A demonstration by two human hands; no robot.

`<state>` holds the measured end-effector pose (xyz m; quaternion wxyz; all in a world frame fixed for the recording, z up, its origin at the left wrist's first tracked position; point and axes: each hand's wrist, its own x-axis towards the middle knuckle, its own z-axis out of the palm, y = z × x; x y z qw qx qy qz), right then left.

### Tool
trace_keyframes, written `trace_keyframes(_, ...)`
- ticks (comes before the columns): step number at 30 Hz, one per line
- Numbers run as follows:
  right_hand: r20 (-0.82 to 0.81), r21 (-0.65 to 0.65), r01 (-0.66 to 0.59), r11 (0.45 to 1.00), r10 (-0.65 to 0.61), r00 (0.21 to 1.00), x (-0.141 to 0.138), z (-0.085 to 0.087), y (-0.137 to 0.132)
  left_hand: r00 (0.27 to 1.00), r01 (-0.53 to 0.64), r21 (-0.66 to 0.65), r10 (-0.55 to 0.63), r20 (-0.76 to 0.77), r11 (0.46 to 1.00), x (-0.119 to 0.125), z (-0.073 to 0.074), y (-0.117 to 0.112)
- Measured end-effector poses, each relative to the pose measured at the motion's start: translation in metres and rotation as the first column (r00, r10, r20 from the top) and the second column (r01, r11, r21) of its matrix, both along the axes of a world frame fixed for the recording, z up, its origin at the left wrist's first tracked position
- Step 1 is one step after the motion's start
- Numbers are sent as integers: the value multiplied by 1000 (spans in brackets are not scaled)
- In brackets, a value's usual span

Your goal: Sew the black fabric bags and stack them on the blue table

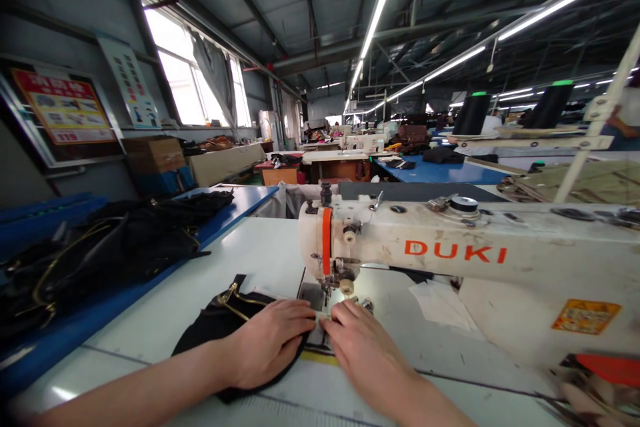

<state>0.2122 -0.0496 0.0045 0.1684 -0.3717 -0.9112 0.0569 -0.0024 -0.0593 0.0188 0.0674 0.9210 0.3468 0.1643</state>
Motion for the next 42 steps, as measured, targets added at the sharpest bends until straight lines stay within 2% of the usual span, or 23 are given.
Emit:
trace_keyframes(6,-11,20,-16,1000,16,1000,1,3,7,999,-37,26,38,-17,999,6,-5,3)
trace_keyframes(13,-43,51,2,999,0,999,3,-4,14,999,-35,35,36,-1,999,7,-10,12)
trace_keyframes(21,-23,40,23,999,-22,999,2,-2,10,999,-42,48,42,-7,998,8,-10,14)
trace_keyframes(29,-8,107,50,993,-49,999,3,-4,18,1000,-22,54,21,5,998,11,-12,30)
trace_keyframes(42,68,51,90,995,-93,993,2,-4,20,1000,-15,35,14,24,999,11,-13,34)
